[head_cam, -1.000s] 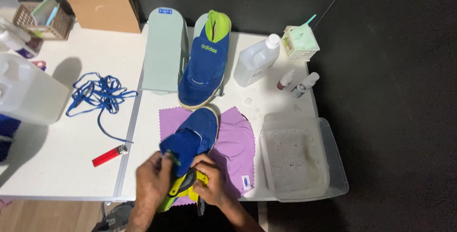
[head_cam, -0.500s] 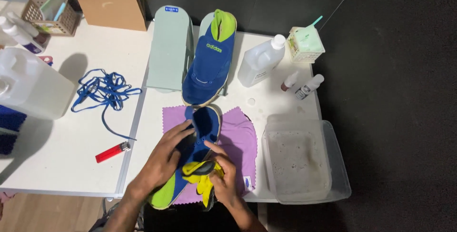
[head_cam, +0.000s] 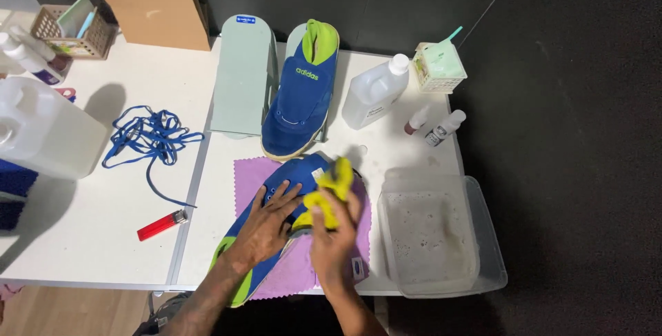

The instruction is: Cleaning the sole and sides of a shoe using a brush, cleaning solution, and a microfiber cloth.

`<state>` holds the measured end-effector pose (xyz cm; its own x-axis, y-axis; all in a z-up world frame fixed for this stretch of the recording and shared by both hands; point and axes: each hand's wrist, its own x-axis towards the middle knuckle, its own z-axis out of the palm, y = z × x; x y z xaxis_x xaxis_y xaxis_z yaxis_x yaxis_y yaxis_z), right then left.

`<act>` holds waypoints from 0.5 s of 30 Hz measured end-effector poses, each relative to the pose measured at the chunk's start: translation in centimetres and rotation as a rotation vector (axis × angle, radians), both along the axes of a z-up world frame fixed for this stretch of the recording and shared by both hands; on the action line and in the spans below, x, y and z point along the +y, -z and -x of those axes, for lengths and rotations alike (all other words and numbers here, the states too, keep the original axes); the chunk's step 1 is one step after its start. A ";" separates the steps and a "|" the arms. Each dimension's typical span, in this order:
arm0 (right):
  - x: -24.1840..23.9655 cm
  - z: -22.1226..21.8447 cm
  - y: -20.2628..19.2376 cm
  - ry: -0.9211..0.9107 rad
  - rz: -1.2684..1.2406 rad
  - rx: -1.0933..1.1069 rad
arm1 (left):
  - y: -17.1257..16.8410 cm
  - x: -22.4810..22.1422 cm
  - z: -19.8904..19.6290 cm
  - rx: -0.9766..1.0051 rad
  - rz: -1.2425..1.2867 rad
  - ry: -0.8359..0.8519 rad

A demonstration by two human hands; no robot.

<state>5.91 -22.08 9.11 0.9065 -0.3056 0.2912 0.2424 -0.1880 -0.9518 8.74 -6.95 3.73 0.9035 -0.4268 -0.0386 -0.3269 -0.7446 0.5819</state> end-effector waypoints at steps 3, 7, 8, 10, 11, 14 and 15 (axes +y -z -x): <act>0.8 -3.3 2.6 -0.162 0.572 -0.011 | 2.1 0.0 2.1 -0.399 -0.159 -0.184; 2.2 -5.6 5.6 -0.248 1.014 -0.090 | 4.2 0.5 3.0 -0.291 -0.369 -0.176; 2.4 -6.3 6.6 -0.161 1.110 -0.106 | 4.6 0.7 2.9 -0.286 -0.376 -0.190; 2.5 -8.1 7.7 -0.073 1.204 -0.124 | 4.2 0.8 2.7 -0.281 -0.381 -0.205; 2.4 -9.1 7.8 -0.009 1.181 -0.073 | 3.5 0.7 2.5 -0.295 -0.360 -0.216; 2.9 -10.3 7.5 0.053 1.131 0.077 | 2.8 0.5 3.1 -0.260 -0.349 -0.231; 3.2 -10.8 7.2 0.067 1.101 0.168 | 2.7 0.5 2.9 -0.228 -0.357 -0.229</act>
